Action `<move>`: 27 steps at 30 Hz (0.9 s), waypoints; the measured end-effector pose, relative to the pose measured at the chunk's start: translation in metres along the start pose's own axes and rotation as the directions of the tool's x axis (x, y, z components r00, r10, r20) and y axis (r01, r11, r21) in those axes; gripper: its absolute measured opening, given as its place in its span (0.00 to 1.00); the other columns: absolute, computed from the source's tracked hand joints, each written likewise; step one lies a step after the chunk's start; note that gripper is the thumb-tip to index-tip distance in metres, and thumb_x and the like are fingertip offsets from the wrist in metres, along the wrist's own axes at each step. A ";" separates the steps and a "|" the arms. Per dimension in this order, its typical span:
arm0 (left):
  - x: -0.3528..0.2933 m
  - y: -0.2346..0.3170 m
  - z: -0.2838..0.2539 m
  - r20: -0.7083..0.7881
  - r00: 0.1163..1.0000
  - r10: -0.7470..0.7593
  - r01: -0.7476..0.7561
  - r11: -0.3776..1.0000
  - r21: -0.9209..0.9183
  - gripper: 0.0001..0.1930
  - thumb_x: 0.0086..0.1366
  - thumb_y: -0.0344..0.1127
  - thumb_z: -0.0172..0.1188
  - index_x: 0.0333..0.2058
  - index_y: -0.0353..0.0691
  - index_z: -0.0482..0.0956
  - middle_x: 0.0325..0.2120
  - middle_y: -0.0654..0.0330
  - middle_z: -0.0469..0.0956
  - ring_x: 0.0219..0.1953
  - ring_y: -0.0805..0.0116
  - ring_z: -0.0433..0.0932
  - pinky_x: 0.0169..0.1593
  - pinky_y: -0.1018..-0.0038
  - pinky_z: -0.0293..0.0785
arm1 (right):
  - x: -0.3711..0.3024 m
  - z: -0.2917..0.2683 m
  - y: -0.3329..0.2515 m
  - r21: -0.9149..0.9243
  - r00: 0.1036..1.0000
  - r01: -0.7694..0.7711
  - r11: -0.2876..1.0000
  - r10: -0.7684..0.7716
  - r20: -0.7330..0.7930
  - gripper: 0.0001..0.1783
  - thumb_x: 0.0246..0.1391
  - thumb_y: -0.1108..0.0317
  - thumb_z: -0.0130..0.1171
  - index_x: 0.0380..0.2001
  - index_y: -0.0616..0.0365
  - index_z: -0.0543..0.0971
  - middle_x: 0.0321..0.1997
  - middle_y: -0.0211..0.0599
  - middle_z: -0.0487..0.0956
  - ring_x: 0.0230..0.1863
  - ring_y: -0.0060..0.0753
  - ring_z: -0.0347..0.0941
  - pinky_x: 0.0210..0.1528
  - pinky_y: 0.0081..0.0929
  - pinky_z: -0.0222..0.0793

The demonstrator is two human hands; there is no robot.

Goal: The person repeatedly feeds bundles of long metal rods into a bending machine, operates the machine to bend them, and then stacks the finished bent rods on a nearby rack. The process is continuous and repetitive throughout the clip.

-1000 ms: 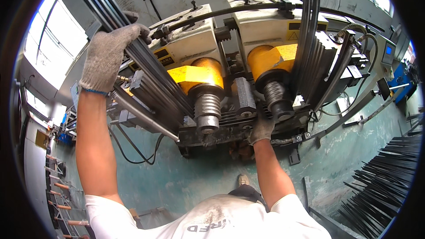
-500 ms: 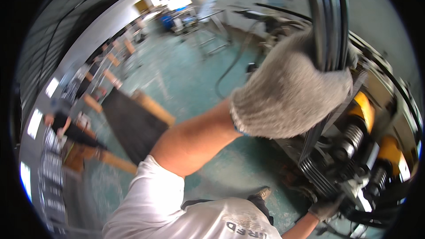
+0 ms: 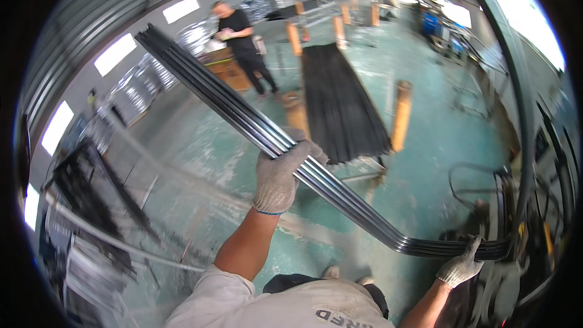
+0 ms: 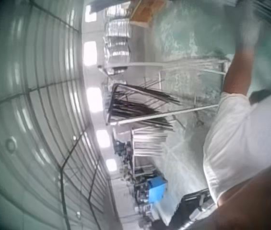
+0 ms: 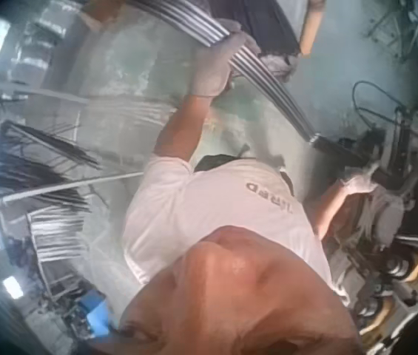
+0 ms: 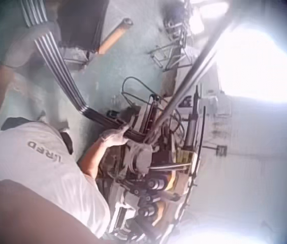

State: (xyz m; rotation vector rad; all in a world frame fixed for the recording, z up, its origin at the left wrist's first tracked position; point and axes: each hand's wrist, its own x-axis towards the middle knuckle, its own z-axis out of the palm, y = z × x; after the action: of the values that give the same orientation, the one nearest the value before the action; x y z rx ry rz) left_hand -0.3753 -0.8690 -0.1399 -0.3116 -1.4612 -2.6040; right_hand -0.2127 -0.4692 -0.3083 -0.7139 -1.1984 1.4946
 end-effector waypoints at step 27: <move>-0.124 0.371 -0.617 -0.720 0.475 0.506 -0.773 0.631 -0.067 0.11 0.78 0.33 0.58 0.44 0.30 0.84 0.42 0.46 0.88 0.48 0.49 0.89 0.63 0.51 0.85 | -0.675 0.658 -0.396 0.577 -0.286 0.736 0.354 -0.609 0.740 0.19 0.63 0.57 0.63 0.48 0.56 0.92 0.49 0.48 0.92 0.48 0.47 0.91 0.50 0.45 0.86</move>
State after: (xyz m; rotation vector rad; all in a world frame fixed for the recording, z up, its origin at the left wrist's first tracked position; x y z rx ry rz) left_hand -0.2417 -1.5868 -0.1770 0.0218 -0.4125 -1.9713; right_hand -0.4724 -1.3334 0.1725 1.1106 -2.0537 0.5599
